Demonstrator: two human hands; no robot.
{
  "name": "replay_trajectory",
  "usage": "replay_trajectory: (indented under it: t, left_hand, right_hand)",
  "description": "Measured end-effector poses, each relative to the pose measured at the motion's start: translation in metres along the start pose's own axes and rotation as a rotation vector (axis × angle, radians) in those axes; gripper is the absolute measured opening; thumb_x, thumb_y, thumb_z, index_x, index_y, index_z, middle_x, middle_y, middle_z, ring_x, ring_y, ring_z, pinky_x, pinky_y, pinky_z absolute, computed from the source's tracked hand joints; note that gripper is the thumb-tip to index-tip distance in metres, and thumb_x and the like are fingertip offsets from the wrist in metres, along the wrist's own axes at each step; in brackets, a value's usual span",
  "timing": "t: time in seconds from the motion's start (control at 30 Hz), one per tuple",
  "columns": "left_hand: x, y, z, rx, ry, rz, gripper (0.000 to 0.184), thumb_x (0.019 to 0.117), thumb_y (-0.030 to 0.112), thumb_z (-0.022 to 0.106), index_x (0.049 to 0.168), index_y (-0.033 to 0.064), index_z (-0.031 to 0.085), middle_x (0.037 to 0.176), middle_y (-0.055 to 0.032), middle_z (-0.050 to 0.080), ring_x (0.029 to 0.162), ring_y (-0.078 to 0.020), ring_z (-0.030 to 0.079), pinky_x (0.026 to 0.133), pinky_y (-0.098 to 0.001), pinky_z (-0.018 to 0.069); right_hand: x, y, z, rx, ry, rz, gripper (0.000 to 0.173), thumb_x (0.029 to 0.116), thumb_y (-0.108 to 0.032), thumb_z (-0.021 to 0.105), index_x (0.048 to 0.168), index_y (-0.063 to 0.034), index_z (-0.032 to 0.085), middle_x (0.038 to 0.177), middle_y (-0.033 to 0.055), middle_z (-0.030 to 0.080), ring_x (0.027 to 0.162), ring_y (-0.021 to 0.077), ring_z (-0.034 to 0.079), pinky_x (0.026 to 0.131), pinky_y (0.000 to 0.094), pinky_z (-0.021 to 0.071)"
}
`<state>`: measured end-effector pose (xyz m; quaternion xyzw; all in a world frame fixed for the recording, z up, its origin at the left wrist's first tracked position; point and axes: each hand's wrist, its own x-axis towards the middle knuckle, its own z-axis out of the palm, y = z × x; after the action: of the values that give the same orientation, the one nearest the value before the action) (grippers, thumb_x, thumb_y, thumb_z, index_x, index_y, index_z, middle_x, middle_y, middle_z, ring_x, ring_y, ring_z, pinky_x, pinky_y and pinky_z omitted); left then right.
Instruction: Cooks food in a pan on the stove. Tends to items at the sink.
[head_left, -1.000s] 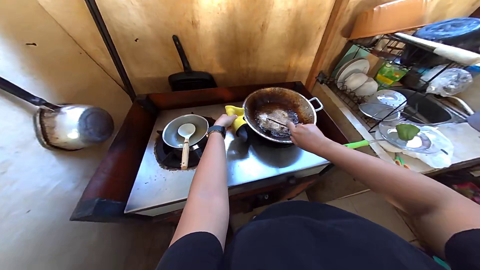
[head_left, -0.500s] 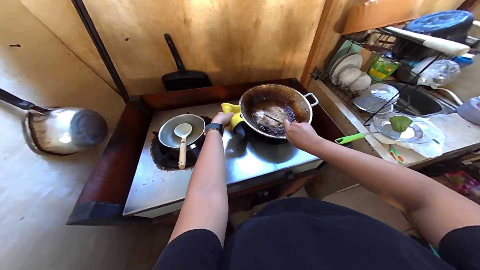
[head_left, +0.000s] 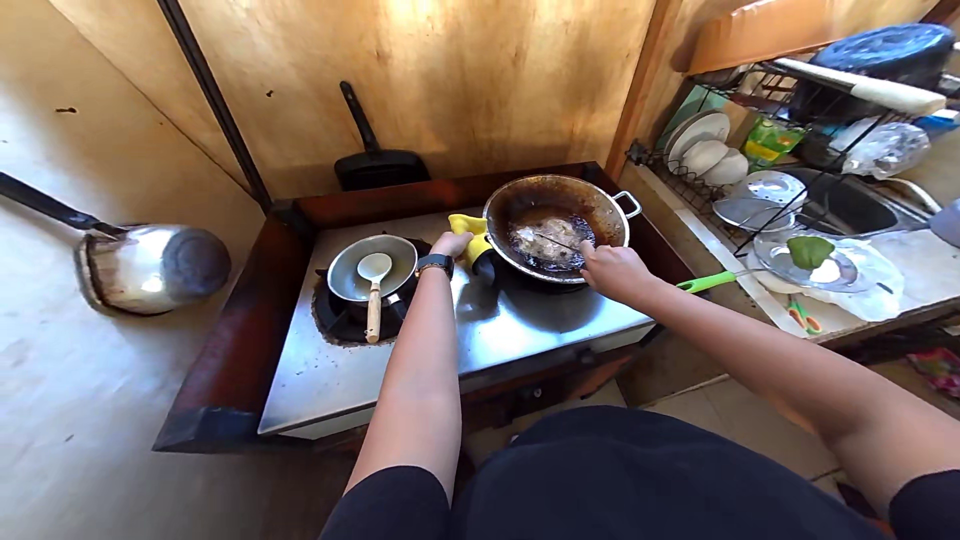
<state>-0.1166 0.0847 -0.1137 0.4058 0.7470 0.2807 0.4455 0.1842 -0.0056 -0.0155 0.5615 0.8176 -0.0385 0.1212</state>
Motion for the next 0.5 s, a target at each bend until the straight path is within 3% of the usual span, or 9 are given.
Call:
replay_trajectory:
  t: [0.2, 0.33, 0.5]
  left_hand:
    - [0.0, -0.001, -0.001, 0.019, -0.006, -0.002, 0.056, 0.1067, 0.038, 0.052, 0.139, -0.008, 0.051, 0.135, -0.0301, 0.057, 0.127, -0.0392, 0.056, 0.108, -0.0543, 0.0442]
    - [0.0, 0.001, -0.001, 0.014, 0.003, 0.01, 0.055, 0.1061, 0.036, 0.053, 0.138, -0.009, 0.052, 0.134, -0.0304, 0.058, 0.126, -0.0394, 0.057, 0.107, -0.0544, 0.0446]
    - [0.002, -0.002, 0.001, 0.008, 0.014, 0.02, 0.053, 0.106, 0.036, 0.053, 0.136, -0.0087, 0.054, 0.132, -0.0299, 0.059, 0.126, -0.039, 0.058, 0.108, -0.0548, 0.0448]
  right_hand:
    - [-0.008, -0.007, -0.003, -0.081, -0.031, -0.059, 0.03, 0.1072, -0.015, 0.048, 0.13, 0.0048, 0.051, 0.104, 0.0267, 0.067, 0.101, 0.0444, 0.069, 0.082, 0.056, 0.0533]
    - [0.009, -0.019, 0.009, -0.047, -0.024, -0.039, 0.026, 0.1062, -0.001, 0.04, 0.129, 0.006, 0.051, 0.108, 0.0275, 0.067, 0.103, 0.0455, 0.069, 0.082, 0.0572, 0.0542]
    - [0.014, -0.012, 0.005, -0.064, 0.019, -0.042, 0.023, 0.1053, -0.003, 0.044, 0.126, 0.005, 0.051, 0.101, 0.0259, 0.068, 0.098, 0.0443, 0.07, 0.079, 0.0561, 0.0553]
